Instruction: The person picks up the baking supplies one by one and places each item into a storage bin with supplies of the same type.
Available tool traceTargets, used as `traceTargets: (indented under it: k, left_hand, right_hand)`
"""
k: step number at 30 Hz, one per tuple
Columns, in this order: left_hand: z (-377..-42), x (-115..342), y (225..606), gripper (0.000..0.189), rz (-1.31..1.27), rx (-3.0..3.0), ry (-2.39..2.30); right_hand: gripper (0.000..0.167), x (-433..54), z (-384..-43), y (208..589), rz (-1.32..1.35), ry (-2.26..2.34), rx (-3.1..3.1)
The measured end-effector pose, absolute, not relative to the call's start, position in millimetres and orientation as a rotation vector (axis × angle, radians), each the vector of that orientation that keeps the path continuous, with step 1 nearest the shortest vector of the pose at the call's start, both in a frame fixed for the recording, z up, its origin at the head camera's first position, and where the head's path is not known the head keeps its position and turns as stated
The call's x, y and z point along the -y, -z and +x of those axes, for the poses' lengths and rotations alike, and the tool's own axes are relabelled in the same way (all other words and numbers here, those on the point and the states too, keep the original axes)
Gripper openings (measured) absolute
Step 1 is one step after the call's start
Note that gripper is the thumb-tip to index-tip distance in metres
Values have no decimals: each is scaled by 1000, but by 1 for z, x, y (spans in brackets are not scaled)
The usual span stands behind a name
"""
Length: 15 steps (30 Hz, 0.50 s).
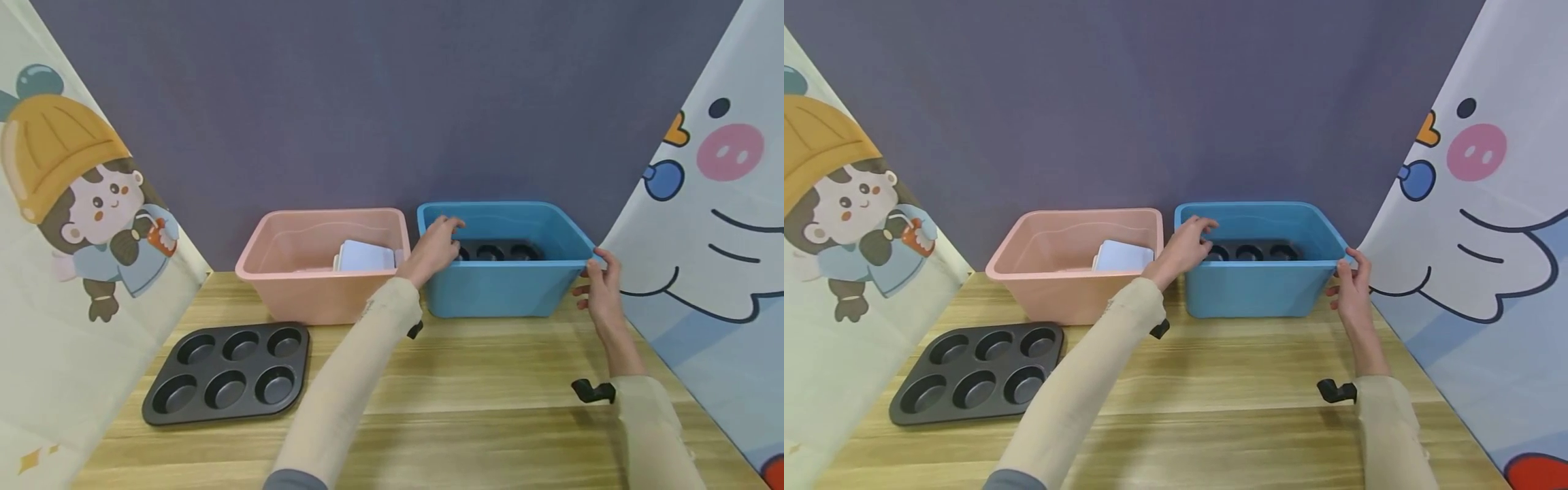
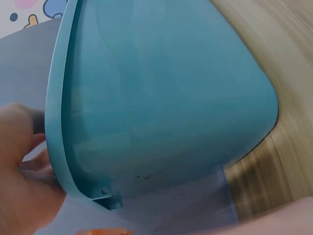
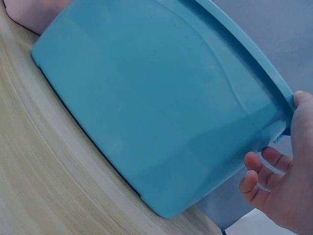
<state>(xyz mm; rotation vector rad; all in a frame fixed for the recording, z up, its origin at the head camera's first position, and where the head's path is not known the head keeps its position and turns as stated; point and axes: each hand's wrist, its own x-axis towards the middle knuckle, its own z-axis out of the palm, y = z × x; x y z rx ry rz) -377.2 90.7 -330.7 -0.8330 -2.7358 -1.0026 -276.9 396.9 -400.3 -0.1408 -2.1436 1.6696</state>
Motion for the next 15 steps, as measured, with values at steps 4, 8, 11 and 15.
traceTargets:
  k: [4,8,11,15]
  left_hand:
    - [-380,-88,333,36,-879,2716,1095]
    - [-380,-83,335,30,-888,2638,1246]
    - [-379,-79,334,27,-909,2590,1301]
    - [-376,-72,334,26,-941,2564,1331]
  right_hand:
    - [50,-397,-277,399,-149,-1673,2151]
    - [49,-397,-277,399,-143,-1675,2157]
    - [50,-397,-277,399,-130,-1681,2152]
    - [49,-397,-278,401,-126,-1697,2125]
